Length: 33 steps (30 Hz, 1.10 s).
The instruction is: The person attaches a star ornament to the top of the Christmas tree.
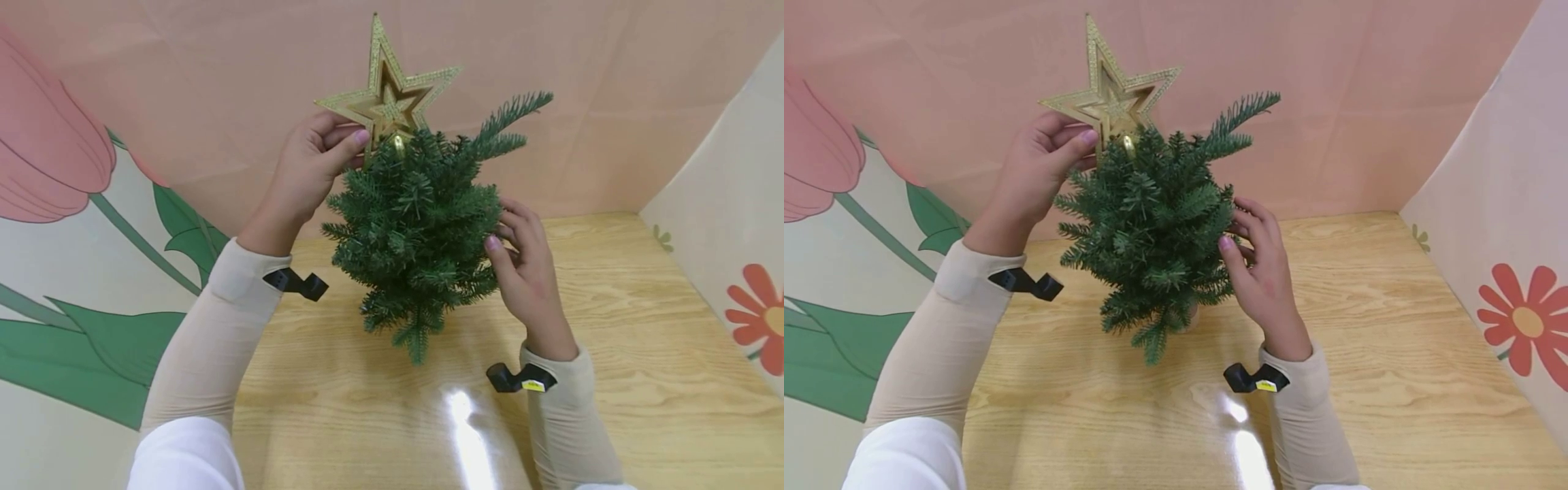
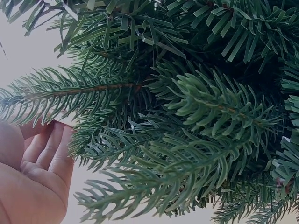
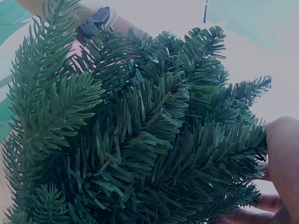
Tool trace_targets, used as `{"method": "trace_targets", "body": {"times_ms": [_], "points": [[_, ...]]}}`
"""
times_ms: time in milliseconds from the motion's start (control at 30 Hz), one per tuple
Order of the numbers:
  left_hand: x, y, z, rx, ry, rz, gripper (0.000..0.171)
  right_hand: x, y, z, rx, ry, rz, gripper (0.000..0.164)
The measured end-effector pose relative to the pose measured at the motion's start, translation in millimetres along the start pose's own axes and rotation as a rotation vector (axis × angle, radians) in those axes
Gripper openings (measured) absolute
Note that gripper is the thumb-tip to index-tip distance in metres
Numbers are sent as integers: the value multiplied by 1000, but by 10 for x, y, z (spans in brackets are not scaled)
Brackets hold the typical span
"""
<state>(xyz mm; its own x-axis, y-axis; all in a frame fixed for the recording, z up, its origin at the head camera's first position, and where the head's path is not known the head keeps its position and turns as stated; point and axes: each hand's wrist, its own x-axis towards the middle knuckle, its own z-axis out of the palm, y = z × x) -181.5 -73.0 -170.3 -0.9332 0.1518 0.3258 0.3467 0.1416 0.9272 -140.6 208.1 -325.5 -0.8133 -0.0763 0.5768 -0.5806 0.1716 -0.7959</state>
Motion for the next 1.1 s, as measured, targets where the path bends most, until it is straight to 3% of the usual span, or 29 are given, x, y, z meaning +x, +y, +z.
{"method": "trace_targets", "body": {"times_ms": [633, 1100], "points": [[2, 4, 1, -1, -5, 1, 20, 5, 15, 1, -11, 0, -27, 38], [-22, 47, 14, 84, 4, 15, 26, -2, 5, 3, 5, -2, 2, 38]]}}
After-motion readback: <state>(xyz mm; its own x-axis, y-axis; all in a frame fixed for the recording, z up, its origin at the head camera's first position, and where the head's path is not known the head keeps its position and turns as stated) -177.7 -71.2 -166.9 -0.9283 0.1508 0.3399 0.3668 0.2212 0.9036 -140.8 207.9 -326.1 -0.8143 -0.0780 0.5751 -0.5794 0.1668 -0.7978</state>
